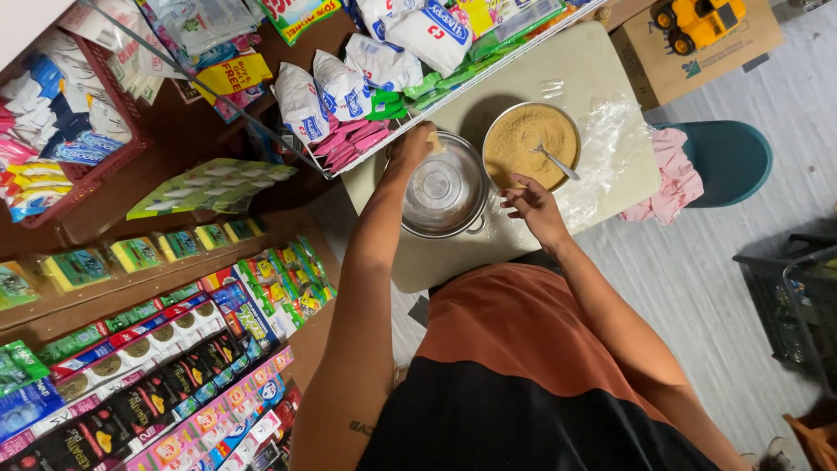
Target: Fill a small plastic bag with brown powder using a spoon from a bowl.
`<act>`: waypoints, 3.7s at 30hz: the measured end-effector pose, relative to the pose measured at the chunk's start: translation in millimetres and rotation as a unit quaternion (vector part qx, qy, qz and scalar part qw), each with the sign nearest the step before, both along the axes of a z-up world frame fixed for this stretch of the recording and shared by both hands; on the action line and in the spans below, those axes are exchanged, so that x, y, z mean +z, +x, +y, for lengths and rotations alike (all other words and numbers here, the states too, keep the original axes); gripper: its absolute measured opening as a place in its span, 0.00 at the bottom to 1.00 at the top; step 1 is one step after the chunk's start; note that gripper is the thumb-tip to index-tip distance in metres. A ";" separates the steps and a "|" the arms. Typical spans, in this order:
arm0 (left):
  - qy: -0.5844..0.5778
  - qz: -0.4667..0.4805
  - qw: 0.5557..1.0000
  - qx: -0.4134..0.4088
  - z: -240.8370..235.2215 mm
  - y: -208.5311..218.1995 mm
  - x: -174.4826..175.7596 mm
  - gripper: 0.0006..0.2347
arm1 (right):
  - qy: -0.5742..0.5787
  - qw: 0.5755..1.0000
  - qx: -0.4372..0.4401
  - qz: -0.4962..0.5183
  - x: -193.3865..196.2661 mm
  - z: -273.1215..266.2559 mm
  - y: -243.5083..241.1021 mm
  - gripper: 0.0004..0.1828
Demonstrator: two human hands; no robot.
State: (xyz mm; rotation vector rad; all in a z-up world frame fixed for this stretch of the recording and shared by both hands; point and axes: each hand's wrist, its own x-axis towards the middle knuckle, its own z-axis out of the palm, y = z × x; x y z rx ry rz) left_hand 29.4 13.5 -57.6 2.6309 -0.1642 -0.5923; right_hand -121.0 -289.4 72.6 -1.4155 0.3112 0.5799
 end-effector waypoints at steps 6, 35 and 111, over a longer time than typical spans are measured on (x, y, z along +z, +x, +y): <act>-0.067 -0.101 0.991 -0.064 -1.9 1.4 -35.4 0.14 | -0.021 0.998 0.054 0.028 -18.3 3.9 -5.3 0.22; -0.064 -0.327 0.939 -0.082 -59.2 -33.0 66.0 0.20 | -0.073 0.994 0.081 -0.023 -45.4 -34.2 -37.9 0.19; -0.410 -0.083 0.908 -0.022 -137.7 -131.0 180.2 0.11 | -0.271 0.916 0.032 -0.295 18.6 -27.7 -23.1 0.12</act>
